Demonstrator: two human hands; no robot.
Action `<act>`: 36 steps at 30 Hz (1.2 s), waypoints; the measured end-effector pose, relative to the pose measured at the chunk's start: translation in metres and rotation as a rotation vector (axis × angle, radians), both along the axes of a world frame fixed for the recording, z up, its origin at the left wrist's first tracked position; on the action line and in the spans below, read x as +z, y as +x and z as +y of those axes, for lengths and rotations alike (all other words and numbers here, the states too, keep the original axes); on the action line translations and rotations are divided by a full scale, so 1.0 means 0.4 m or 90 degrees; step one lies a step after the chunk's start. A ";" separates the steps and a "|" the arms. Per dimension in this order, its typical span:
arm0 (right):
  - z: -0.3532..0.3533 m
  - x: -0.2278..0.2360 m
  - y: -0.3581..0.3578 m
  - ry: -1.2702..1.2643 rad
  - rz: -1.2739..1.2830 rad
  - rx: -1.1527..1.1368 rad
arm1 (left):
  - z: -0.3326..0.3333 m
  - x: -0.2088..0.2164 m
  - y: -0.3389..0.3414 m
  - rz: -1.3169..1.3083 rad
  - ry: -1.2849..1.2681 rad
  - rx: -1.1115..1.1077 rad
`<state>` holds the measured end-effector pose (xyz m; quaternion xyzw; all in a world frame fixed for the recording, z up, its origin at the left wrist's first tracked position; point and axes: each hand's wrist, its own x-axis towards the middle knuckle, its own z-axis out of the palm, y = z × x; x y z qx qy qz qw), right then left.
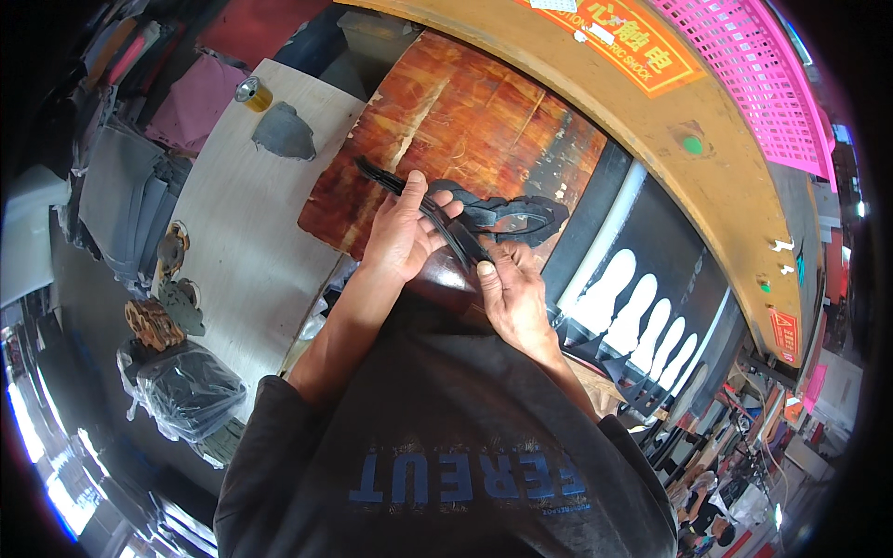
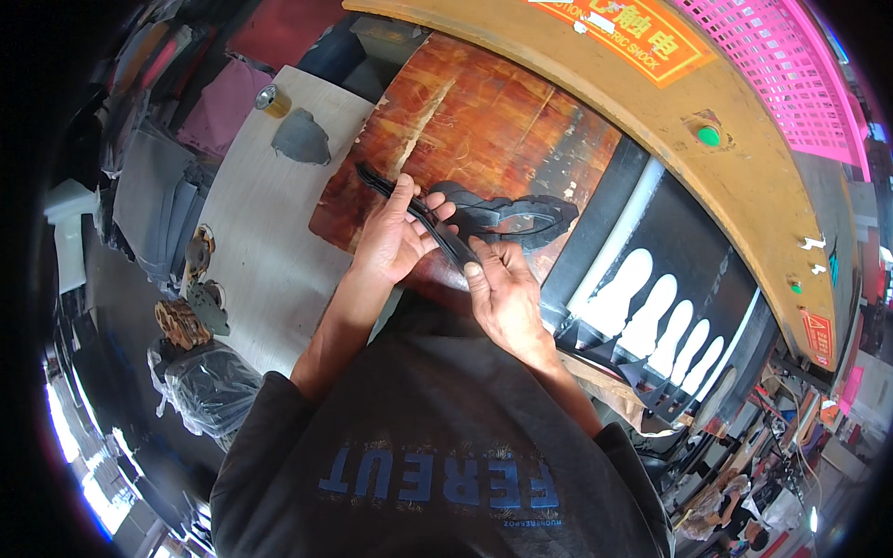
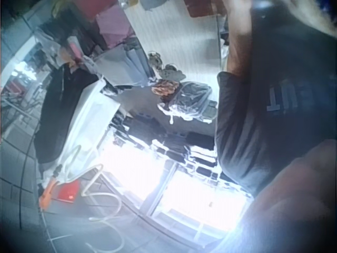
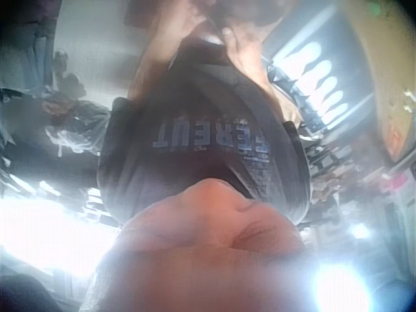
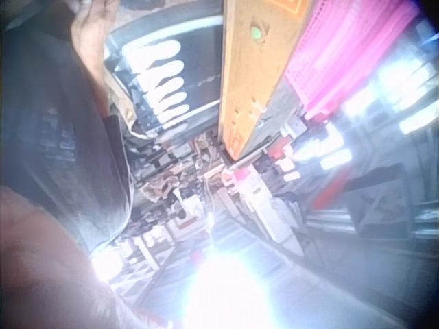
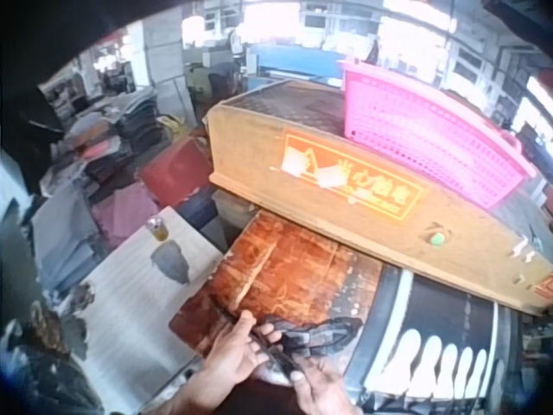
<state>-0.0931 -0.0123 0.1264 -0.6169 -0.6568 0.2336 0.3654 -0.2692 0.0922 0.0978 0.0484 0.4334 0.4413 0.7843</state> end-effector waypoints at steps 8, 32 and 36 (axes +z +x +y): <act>-0.008 0.001 0.038 0.002 -0.020 0.006 | 0.002 0.003 -0.005 0.045 0.029 -0.003; -0.012 -0.020 0.013 -0.059 0.035 -0.064 | 0.001 0.033 0.045 0.061 0.047 0.004; -0.003 -0.029 0.003 0.021 0.054 -0.061 | 0.003 0.027 0.055 0.078 0.057 0.006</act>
